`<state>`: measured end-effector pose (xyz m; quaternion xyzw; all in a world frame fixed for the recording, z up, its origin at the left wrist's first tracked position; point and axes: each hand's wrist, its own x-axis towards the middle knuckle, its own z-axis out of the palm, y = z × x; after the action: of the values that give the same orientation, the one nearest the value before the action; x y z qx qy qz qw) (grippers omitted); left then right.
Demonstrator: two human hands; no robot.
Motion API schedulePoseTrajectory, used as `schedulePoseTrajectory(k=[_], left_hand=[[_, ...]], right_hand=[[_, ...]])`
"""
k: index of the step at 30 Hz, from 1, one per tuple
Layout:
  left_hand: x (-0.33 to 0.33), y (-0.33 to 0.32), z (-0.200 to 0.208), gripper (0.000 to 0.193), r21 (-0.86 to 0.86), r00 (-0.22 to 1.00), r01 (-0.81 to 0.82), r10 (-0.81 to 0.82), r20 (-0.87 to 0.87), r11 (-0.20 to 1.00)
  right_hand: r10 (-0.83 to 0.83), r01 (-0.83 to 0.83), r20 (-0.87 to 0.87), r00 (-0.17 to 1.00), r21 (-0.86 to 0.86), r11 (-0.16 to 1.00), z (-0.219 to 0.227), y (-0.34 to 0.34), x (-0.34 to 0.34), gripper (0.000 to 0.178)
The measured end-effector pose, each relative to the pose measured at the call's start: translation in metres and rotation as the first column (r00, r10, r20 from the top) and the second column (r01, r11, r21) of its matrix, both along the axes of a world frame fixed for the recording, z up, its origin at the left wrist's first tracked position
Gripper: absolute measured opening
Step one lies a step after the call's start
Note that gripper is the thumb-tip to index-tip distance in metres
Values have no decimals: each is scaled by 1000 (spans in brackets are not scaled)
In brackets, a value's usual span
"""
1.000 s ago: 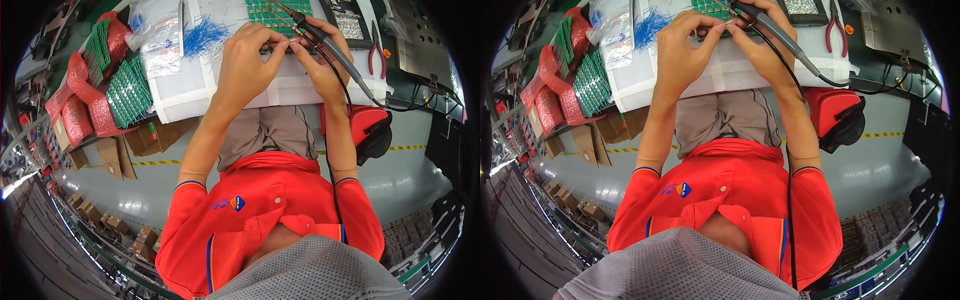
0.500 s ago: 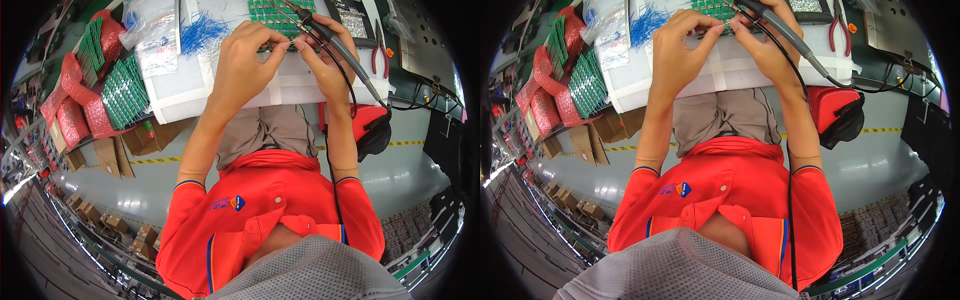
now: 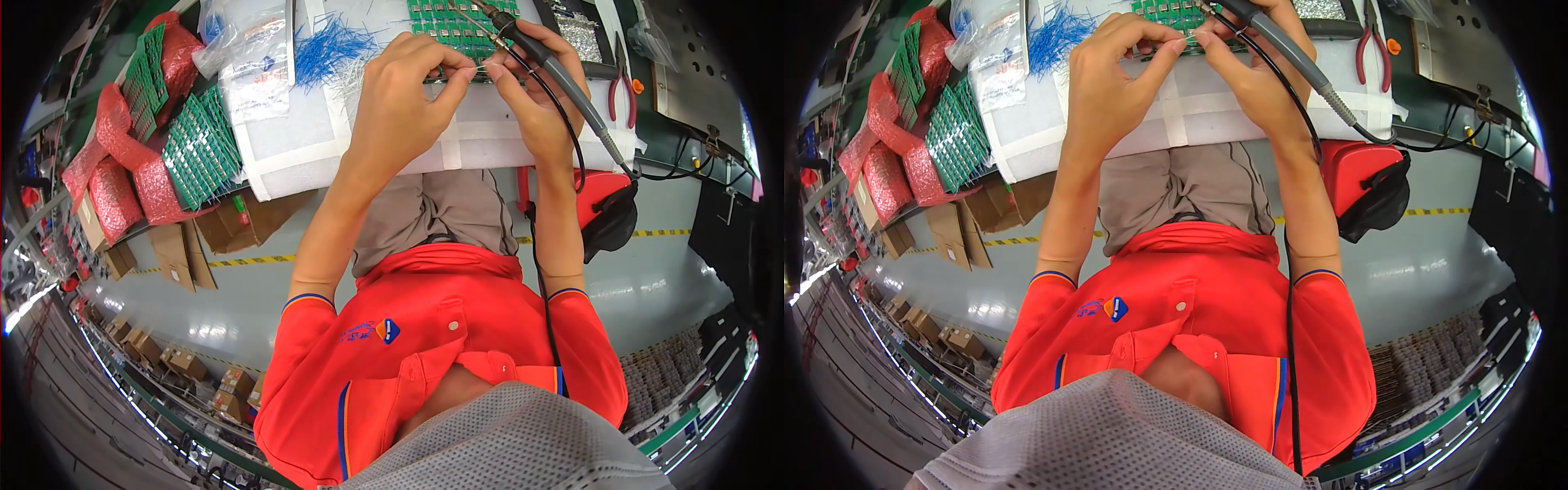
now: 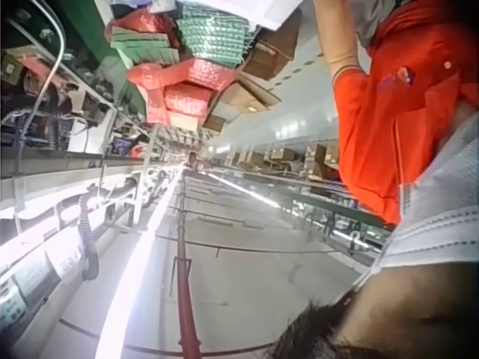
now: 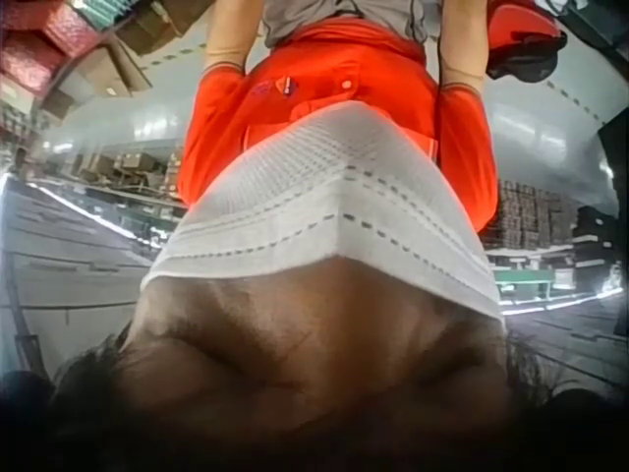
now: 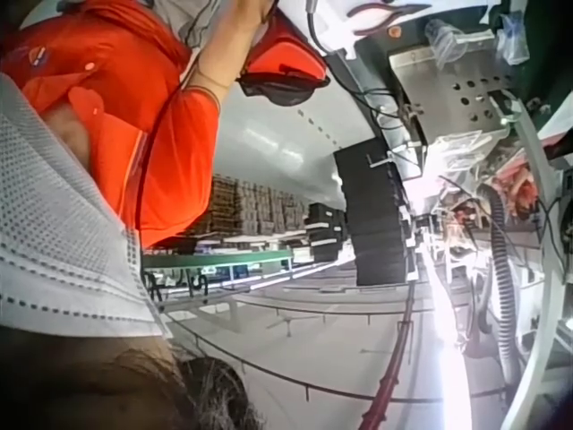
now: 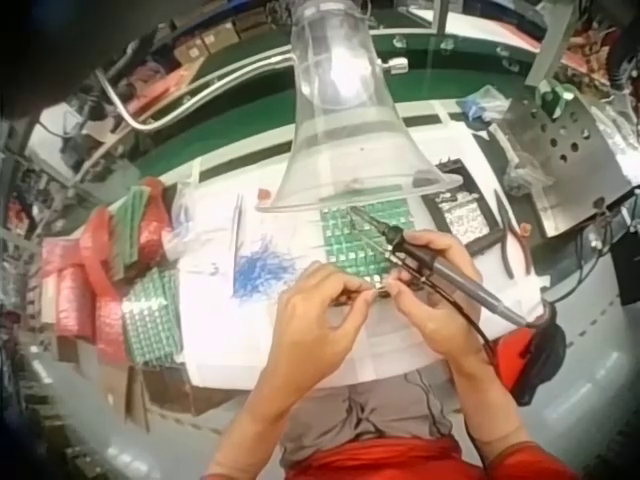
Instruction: Manually assembling and soldering components onto a printed circuit board at a factory workstation.
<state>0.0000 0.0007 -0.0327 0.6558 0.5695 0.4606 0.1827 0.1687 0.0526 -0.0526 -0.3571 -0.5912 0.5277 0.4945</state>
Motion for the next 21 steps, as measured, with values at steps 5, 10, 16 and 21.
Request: schedulePoseTrajectory(k=[5, 10, 16, 21], left_hand=[[3, 0, 2, 8, -4, 997, -38, 38, 67, 999], [4, -1, 2, 6, 12, 995, -64, 63, 79, 998], [1, -3, -1, 9, -10, 995, -51, 52, 91, 999], [-14, -3, 2, 7, 36, 996, -91, 91, 0, 995]], right_hand=[[2, -1, -26, 1000, 38, 999, -3, 1, 0, 51], [-14, 14, -8, 1000, 11, 1000, -2, -1, 0, 51], [-9, 9, 14, 1000, 10, 1000, -2, -2, 0, 51], [-134, 133, 1, 991, 123, 983, -5, 0, 4, 37]])
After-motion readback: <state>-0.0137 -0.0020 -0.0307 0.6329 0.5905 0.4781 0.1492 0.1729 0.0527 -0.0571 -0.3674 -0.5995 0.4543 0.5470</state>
